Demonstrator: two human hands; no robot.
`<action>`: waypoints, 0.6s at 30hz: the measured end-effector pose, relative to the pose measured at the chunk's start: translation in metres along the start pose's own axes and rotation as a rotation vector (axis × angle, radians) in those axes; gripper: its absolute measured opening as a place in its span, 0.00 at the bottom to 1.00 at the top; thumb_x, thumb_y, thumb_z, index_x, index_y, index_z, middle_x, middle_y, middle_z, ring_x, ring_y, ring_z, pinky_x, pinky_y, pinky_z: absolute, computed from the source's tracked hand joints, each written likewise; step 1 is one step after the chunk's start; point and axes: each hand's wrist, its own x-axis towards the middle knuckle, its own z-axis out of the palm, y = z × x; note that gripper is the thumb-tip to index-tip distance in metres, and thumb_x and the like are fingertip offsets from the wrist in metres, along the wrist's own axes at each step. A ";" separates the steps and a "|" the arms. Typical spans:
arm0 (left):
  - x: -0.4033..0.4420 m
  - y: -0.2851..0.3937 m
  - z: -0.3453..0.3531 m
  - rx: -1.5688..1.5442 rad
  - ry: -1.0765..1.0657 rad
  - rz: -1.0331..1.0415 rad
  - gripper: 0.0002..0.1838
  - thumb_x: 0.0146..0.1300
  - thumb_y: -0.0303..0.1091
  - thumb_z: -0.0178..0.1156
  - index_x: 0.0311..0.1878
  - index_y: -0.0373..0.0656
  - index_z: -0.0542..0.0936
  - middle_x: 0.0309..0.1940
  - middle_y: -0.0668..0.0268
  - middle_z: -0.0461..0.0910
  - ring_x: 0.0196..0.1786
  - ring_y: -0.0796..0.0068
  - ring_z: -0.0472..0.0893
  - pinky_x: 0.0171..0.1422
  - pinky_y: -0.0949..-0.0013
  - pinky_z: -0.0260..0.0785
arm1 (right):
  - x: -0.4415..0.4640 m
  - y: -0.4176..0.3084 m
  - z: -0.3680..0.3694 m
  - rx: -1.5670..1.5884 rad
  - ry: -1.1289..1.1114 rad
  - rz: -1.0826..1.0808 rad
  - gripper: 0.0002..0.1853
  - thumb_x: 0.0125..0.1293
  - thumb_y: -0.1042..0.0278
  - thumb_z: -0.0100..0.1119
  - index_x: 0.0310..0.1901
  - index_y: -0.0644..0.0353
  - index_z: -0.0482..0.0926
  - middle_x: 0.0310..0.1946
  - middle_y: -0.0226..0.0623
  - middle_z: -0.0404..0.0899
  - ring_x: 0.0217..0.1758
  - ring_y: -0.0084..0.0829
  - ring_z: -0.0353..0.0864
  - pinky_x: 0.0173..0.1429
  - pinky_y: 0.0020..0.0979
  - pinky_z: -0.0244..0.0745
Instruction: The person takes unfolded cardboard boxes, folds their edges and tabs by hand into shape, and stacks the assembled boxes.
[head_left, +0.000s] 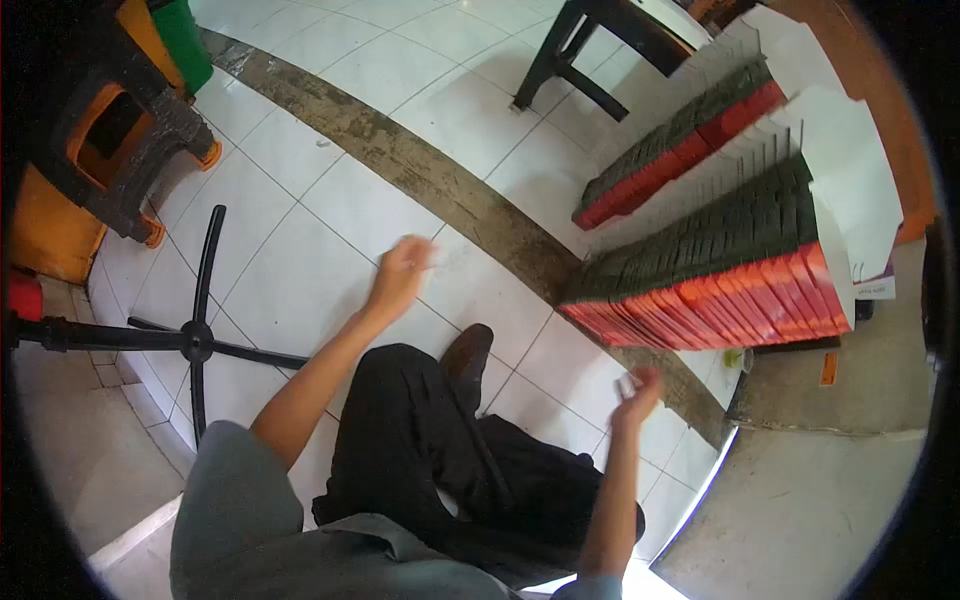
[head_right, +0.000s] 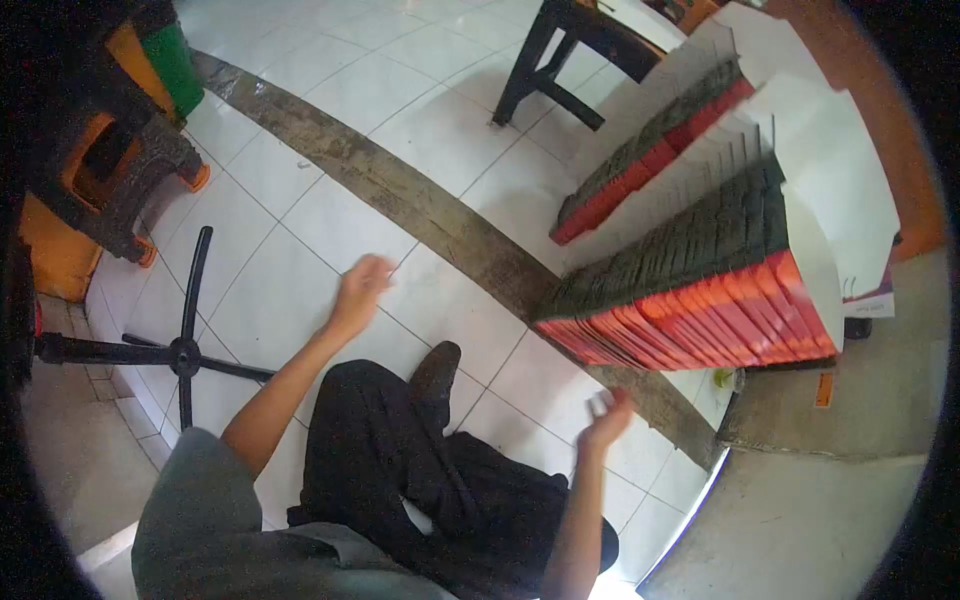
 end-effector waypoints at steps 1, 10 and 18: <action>-0.016 -0.008 -0.027 0.215 0.151 -0.094 0.12 0.73 0.38 0.53 0.44 0.37 0.77 0.37 0.61 0.79 0.39 0.71 0.79 0.42 0.67 0.72 | -0.033 0.007 0.021 -0.081 -0.140 -0.004 0.22 0.70 0.46 0.53 0.53 0.57 0.74 0.46 0.38 0.79 0.46 0.33 0.78 0.47 0.39 0.77; -0.105 -0.119 -0.063 0.939 0.017 0.170 0.09 0.58 0.36 0.63 0.37 0.42 0.76 0.35 0.58 0.73 0.43 0.56 0.72 0.51 0.54 0.62 | -0.014 -0.177 0.382 -0.554 -0.567 -1.178 0.17 0.64 0.63 0.62 0.45 0.70 0.76 0.39 0.51 0.81 0.43 0.46 0.82 0.49 0.42 0.75; -0.098 -0.128 -0.073 0.968 -0.034 0.147 0.10 0.54 0.33 0.65 0.34 0.43 0.74 0.32 0.58 0.71 0.39 0.55 0.71 0.46 0.52 0.62 | 0.199 -0.357 0.568 -1.558 0.170 -1.570 0.46 0.59 0.30 0.60 0.74 0.44 0.58 0.72 0.55 0.59 0.72 0.63 0.58 0.66 0.65 0.61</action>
